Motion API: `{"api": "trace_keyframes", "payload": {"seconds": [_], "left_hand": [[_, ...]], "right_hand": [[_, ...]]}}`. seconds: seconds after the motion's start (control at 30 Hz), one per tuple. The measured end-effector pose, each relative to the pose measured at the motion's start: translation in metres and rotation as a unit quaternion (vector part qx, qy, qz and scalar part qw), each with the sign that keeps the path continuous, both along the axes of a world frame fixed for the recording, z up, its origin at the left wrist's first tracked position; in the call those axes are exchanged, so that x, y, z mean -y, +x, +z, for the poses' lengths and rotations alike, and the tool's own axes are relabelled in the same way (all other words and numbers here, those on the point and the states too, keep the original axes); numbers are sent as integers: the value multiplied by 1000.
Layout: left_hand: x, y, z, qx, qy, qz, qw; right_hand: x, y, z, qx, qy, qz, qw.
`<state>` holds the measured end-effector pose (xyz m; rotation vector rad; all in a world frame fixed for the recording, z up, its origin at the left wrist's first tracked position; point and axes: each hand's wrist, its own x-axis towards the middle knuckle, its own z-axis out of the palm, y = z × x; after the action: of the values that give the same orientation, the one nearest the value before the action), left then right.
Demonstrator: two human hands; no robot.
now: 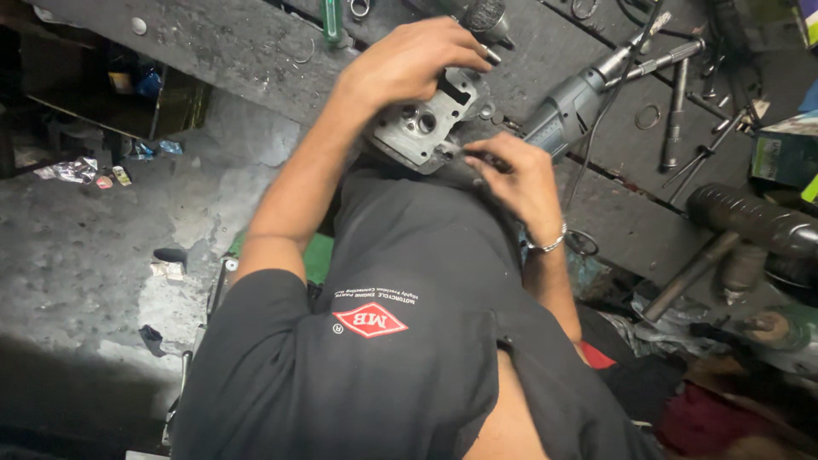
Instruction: The person cleans a metal engine cylinder head using a small metal tool to scrape residue from the surface and ports, then wipes the part with a cloth. The person repeats scraping and wiping on different areas of the cylinder head.
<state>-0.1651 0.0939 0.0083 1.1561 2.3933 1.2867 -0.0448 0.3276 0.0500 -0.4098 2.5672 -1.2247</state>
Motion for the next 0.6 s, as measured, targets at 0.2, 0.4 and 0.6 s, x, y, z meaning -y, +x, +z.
{"api": "trace_keyframes", "payload": {"seconds": [0.2, 0.4, 0.6], "left_hand": [[27, 37, -7, 32, 123, 232, 964], [16, 57, -21, -72, 35, 329, 941], [15, 54, -21, -69, 25, 318, 945]], "right_hand": [[-1, -1, -12, 22, -26, -11, 999], [7, 3, -12, -47, -26, -49, 997], [13, 0, -5, -98, 34, -108, 989]]}}
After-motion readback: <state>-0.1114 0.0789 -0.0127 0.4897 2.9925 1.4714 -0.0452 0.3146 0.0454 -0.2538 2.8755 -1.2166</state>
